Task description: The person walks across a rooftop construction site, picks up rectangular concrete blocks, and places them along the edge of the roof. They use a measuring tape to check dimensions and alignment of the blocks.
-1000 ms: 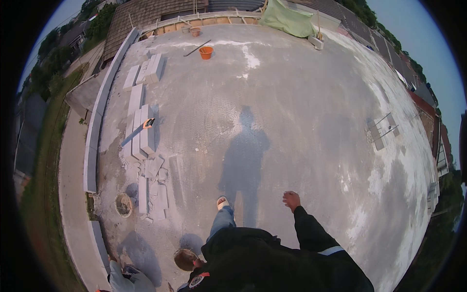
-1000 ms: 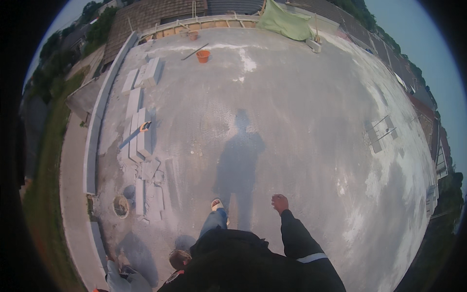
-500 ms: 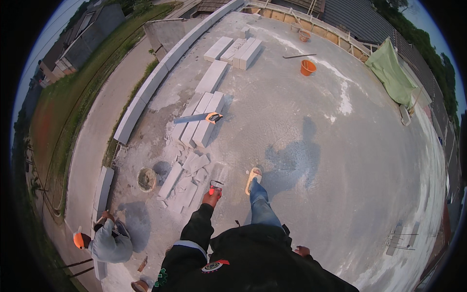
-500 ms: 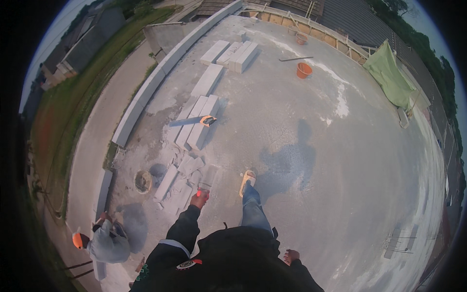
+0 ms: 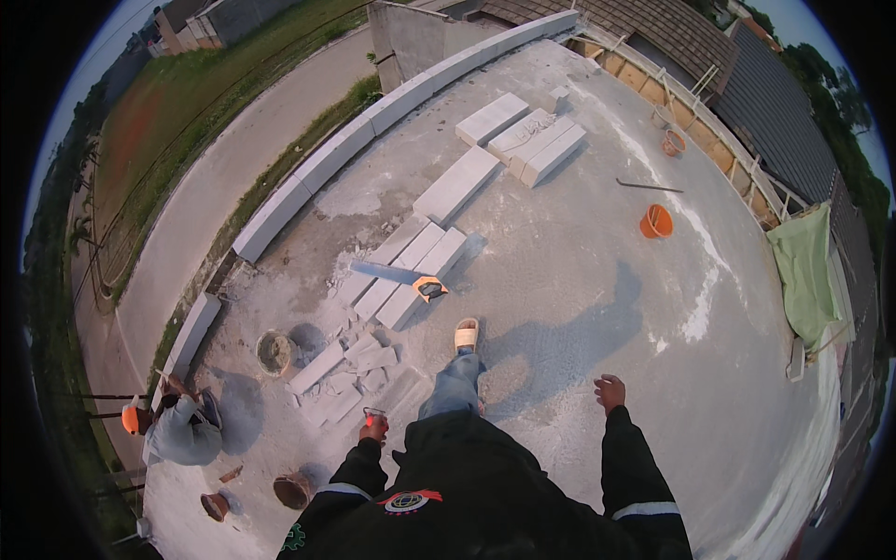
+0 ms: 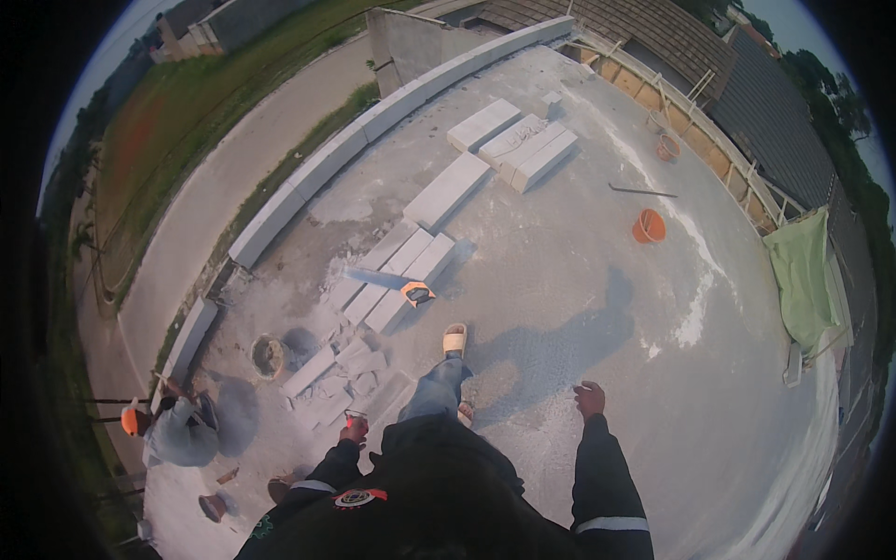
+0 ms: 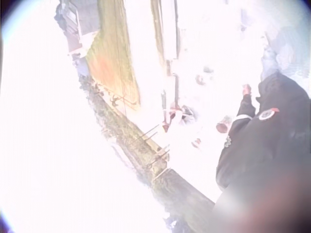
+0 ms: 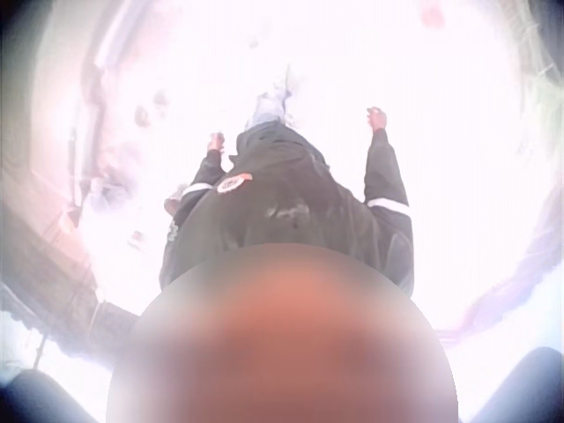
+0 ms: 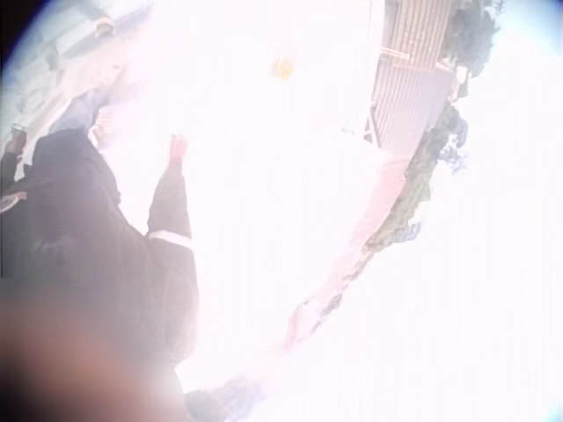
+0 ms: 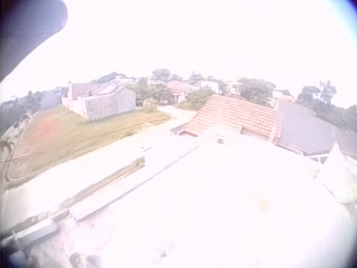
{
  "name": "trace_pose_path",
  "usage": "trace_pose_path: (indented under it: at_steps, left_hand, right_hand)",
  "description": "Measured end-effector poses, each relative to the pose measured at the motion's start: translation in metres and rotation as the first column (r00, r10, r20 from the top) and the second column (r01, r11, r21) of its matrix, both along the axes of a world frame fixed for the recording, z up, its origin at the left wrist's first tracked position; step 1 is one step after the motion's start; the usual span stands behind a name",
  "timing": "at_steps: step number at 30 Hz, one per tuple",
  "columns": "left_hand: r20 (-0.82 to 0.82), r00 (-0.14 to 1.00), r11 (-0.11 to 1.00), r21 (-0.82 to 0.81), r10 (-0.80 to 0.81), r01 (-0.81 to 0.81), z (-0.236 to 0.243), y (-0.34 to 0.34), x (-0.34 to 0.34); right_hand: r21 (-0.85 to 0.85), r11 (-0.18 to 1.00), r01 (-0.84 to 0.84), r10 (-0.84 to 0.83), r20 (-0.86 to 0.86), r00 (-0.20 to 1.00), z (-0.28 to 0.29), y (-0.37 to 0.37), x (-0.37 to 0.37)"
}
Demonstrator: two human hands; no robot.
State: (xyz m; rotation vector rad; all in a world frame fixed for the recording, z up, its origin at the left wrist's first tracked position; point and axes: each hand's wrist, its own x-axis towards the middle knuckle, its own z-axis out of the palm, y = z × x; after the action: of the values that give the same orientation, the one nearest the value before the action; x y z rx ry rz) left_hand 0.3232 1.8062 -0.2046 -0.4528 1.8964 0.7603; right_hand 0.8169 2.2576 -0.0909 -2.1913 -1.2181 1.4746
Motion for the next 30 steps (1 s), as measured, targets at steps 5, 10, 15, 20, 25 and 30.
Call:
trace_pose_path:
  at_steps: [5, 10, 15, 20, 25, 30]
  left_hand:
    - [-0.001, 1.000, 0.998, -0.064, -0.012, 0.012, -0.033, 0.146, -0.024]
    - [0.103, 0.985, 0.991, -0.004, 0.137, -0.137, -0.034, 0.311, -0.096]
    - [0.006, 0.933, 0.865, 0.371, 0.360, -0.337, 0.023, 0.459, -0.193]
    - [-0.158, 0.823, 0.752, 0.526, 0.545, -0.397, 0.051, 0.501, -0.251]
    - [-0.146, 0.562, 0.580, 0.255, 0.814, -0.774, 0.034, 0.488, -0.223]
    - [-0.152, 0.556, 0.557, -0.037, 0.817, -0.830, 0.001, 0.516, -0.141]
  right_hand:
    - [0.167, 0.963, -0.212, 0.217, -0.012, 0.976, -0.012, 0.149, -0.113]
    - [-0.097, 0.904, -0.416, 0.424, 0.082, 0.902, -0.018, 0.214, -0.156]
    - [-0.145, 0.909, -0.390, 0.414, 0.208, 0.886, -0.037, 0.309, -0.178]
    - [-0.056, 0.646, -0.761, 0.720, 0.374, 0.584, -0.045, 0.438, -0.262]
    - [-0.075, 0.449, -0.891, 0.845, 0.359, 0.396, -0.044, 0.588, -0.427]
    - [-0.090, 0.153, -0.984, 0.957, 0.260, 0.125, -0.098, 0.708, -0.624]
